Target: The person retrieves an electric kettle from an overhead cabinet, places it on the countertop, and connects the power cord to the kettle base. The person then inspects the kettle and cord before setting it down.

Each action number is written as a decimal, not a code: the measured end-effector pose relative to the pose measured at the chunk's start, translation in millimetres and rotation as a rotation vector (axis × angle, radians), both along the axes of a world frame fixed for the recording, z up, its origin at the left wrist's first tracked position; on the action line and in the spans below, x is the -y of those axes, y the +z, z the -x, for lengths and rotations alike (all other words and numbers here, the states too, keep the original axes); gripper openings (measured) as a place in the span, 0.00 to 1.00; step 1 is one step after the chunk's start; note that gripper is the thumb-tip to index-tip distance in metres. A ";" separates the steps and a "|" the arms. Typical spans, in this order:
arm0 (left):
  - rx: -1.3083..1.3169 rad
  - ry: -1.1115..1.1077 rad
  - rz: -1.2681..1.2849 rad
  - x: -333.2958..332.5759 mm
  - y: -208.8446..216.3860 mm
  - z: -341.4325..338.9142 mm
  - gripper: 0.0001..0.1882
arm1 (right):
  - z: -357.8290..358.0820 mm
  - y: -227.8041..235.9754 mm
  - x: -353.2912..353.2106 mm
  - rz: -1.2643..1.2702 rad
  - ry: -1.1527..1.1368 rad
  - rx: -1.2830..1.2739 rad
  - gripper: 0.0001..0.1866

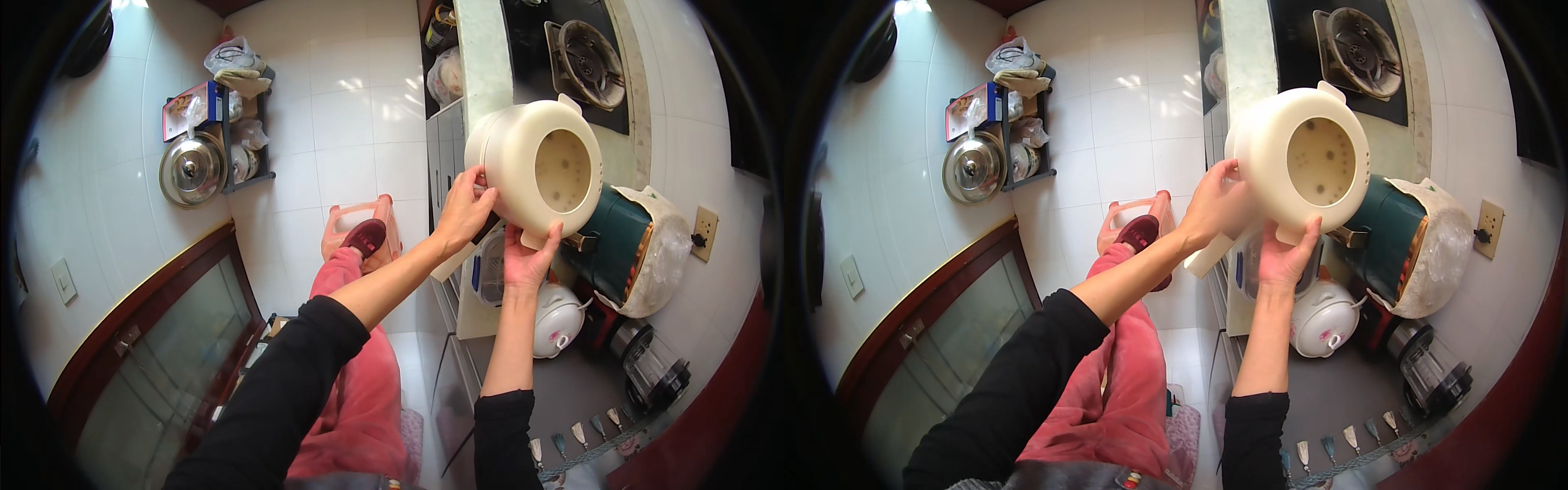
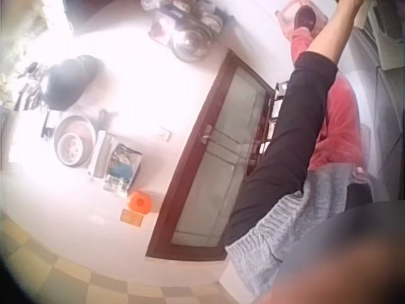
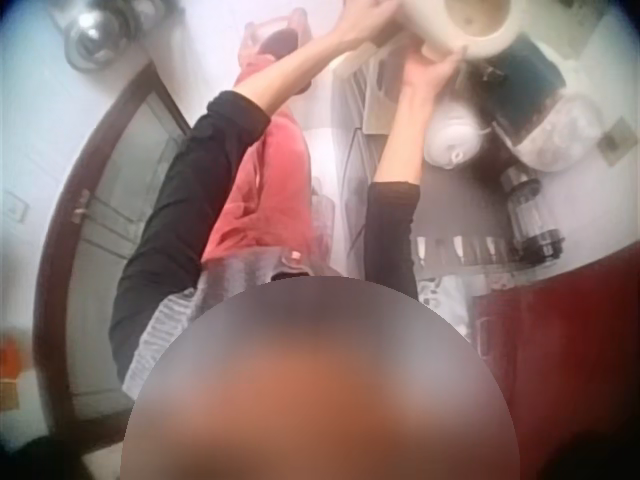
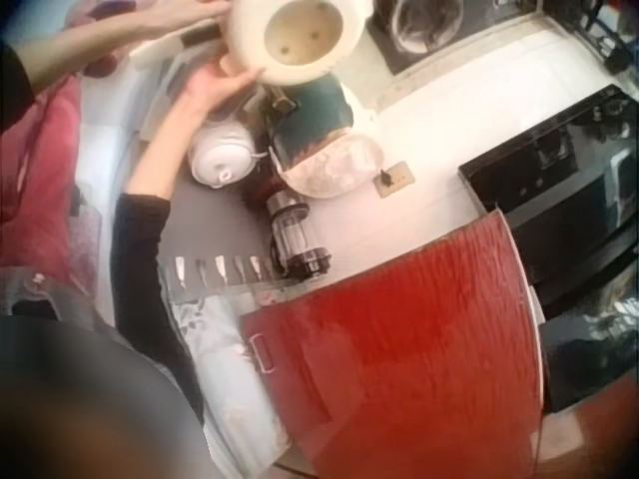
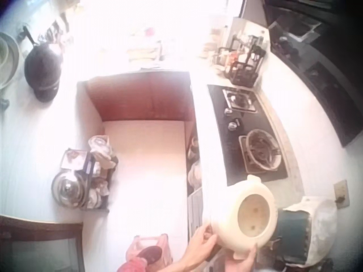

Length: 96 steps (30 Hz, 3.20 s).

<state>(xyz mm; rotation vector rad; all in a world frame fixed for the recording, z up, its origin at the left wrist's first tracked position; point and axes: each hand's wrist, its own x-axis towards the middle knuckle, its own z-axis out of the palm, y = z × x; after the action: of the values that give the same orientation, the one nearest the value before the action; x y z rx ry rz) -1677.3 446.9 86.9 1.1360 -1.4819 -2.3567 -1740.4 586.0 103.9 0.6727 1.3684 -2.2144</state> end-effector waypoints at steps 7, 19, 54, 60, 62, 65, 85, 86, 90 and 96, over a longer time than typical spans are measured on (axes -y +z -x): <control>-0.001 0.018 0.014 6.3 5.0 0.2 0.27 | 3.2 7.3 3.1 -0.060 0.036 -0.003 0.36; 0.044 0.029 -0.021 13.0 8.9 10.0 0.43 | 10.5 15.0 0.5 -0.072 -0.011 0.084 0.30; 0.159 -0.247 0.150 33.9 -5.5 8.4 0.45 | -4.9 15.8 11.7 -0.306 0.017 0.112 0.32; 0.121 -0.245 0.131 36.8 -4.4 6.2 0.43 | -22.1 7.3 1.6 -0.225 -0.019 0.026 0.39; 0.115 -0.258 0.125 36.1 -6.0 3.2 0.40 | -38.2 2.4 -4.4 -0.308 0.001 0.005 0.40; 0.059 -0.220 0.011 33.8 -9.7 -7.9 0.36 | -70.3 -10.1 -6.0 -0.491 0.149 -0.051 0.32; 0.434 -0.188 -0.129 -42.0 -21.4 -216.0 0.23 | -67.9 -64.0 46.2 -0.570 0.197 -0.178 0.17; 0.422 -0.186 -0.150 -40.4 -19.5 -220.5 0.22 | -68.4 -65.6 46.7 -0.572 0.194 -0.206 0.17; 0.432 -0.140 -0.172 -30.9 -12.1 -236.1 0.20 | -69.3 -74.0 42.1 -0.584 0.187 -0.252 0.18; 0.413 -0.100 -0.146 -10.7 -12.1 -262.8 0.19 | -72.3 -63.7 34.1 -0.633 0.222 -0.285 0.23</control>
<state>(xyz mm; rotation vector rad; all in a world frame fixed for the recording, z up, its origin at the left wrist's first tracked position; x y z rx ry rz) -1414.5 457.6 74.8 1.7080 -1.5304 -2.4334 -1668.1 552.0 40.2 0.3776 2.2082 -1.7387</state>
